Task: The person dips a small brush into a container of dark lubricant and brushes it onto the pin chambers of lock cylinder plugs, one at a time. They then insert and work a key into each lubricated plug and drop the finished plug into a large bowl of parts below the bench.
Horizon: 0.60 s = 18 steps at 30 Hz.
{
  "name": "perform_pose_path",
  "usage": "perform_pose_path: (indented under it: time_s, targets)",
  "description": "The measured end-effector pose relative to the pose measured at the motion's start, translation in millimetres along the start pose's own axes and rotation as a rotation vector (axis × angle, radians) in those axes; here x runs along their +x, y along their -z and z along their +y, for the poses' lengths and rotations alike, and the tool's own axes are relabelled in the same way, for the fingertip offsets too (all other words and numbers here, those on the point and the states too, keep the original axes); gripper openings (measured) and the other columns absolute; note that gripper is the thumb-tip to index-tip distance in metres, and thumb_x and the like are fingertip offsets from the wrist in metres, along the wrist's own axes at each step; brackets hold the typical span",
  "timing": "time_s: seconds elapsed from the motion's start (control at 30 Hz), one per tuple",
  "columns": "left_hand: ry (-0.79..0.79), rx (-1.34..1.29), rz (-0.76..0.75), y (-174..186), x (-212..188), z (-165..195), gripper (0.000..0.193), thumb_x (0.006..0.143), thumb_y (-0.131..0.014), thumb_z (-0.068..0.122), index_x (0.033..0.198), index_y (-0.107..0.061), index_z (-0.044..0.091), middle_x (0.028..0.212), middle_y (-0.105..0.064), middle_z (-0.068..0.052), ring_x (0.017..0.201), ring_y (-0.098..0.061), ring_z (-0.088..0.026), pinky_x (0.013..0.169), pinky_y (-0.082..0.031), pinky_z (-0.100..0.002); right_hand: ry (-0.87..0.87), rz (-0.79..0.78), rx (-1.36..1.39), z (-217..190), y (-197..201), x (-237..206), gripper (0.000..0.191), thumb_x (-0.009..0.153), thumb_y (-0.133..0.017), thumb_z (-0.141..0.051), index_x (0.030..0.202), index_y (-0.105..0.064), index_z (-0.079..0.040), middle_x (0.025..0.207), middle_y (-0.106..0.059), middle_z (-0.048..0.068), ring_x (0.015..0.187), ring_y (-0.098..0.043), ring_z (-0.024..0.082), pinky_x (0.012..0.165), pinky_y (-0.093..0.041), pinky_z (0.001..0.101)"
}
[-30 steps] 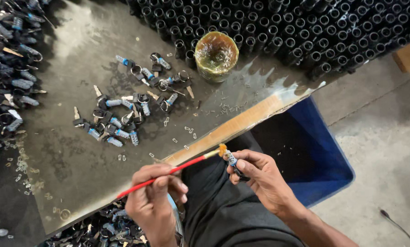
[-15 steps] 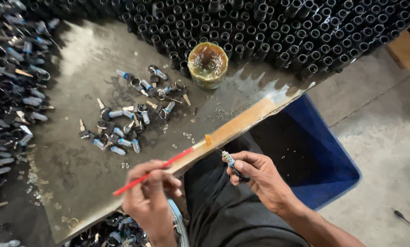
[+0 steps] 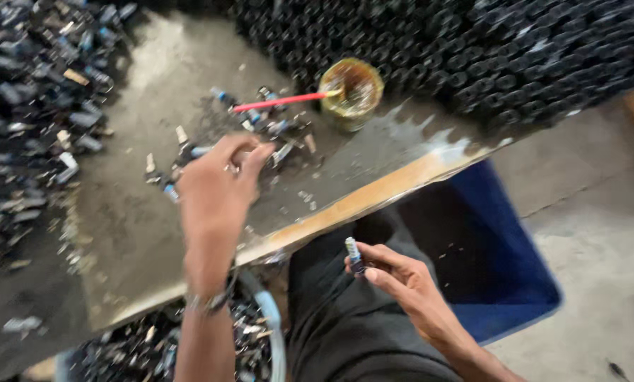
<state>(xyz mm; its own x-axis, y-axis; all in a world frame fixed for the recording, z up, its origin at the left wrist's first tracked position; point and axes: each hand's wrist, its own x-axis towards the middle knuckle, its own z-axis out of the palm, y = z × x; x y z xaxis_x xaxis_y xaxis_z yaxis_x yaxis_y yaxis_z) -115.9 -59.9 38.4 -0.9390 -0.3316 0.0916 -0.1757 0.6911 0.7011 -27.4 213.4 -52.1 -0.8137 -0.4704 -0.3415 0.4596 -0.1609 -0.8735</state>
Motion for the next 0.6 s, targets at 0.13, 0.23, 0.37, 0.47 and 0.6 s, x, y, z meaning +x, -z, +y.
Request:
perform_pose_path:
  time_s: [0.13, 0.23, 0.37, 0.47, 0.6]
  targets:
    - [0.289, -0.059, -0.003, 60.1, -53.5, -24.5, 0.023, 0.094, -0.073, 0.024, 0.111, -0.077, 0.010, 0.084, -0.079, 0.000, 0.056, -0.068, -0.010, 0.049, -0.050, -0.024, -0.002, -0.198, -0.134, 20.2, -26.8, 14.8, 0.049, 0.096, -0.066, -0.015, 0.140, -0.060, 0.005, 0.129, -0.069, 0.011, 0.121, -0.064, 0.018, 0.106, -0.047, 0.0306]
    - [0.257, -0.093, 0.018, 75.9, -73.4, -33.9, 0.020, 0.096, -0.071, 0.021, 0.111, -0.076, 0.010, 0.089, -0.079, -0.001, 0.063, -0.068, -0.008, 0.050, -0.051, -0.023, 0.056, -0.535, -0.225, 47.4, -86.9, 37.4, 0.058, 0.098, -0.064, -0.025, 0.149, -0.054, 0.002, 0.135, -0.065, 0.015, 0.120, -0.062, 0.024, 0.104, -0.051, 0.0344]
    - [-0.071, 0.111, 0.162, 48.7, -71.3, -47.1, 0.014, 0.096, -0.077, 0.019, 0.107, -0.076, 0.011, 0.102, -0.077, -0.001, 0.071, -0.068, -0.013, 0.059, -0.052, -0.027, 0.301, -0.726, -0.462, 63.1, -135.5, 29.9, 0.071, 0.103, -0.068, -0.026, 0.155, -0.035, 0.010, 0.156, -0.040, 0.028, 0.147, -0.038, 0.036, 0.120, -0.034, 0.0439]
    - [-0.087, 0.332, 0.192, 17.9, -66.9, -58.1, 0.020, 0.088, -0.083, 0.030, 0.094, -0.074, 0.013, 0.092, -0.073, 0.001, 0.076, -0.071, -0.021, 0.062, -0.051, -0.035, 0.359, -0.696, -0.460, 55.2, -122.8, 26.4, 0.063, 0.101, -0.069, -0.023, 0.149, -0.043, 0.007, 0.150, -0.047, 0.025, 0.143, -0.045, 0.034, 0.118, -0.038, 0.0434]
    - [0.090, 0.551, 0.167, -9.1, -59.3, -67.3, 0.027, 0.085, -0.083, 0.040, 0.092, -0.074, 0.015, 0.089, -0.072, 0.000, 0.072, -0.069, -0.026, 0.059, -0.050, -0.040, 0.147, -0.471, -0.387, 32.3, -81.8, 26.8, 0.039, 0.099, -0.065, -0.021, 0.133, -0.060, -0.002, 0.124, -0.065, 0.012, 0.116, -0.068, 0.022, 0.103, -0.055, 0.0335]
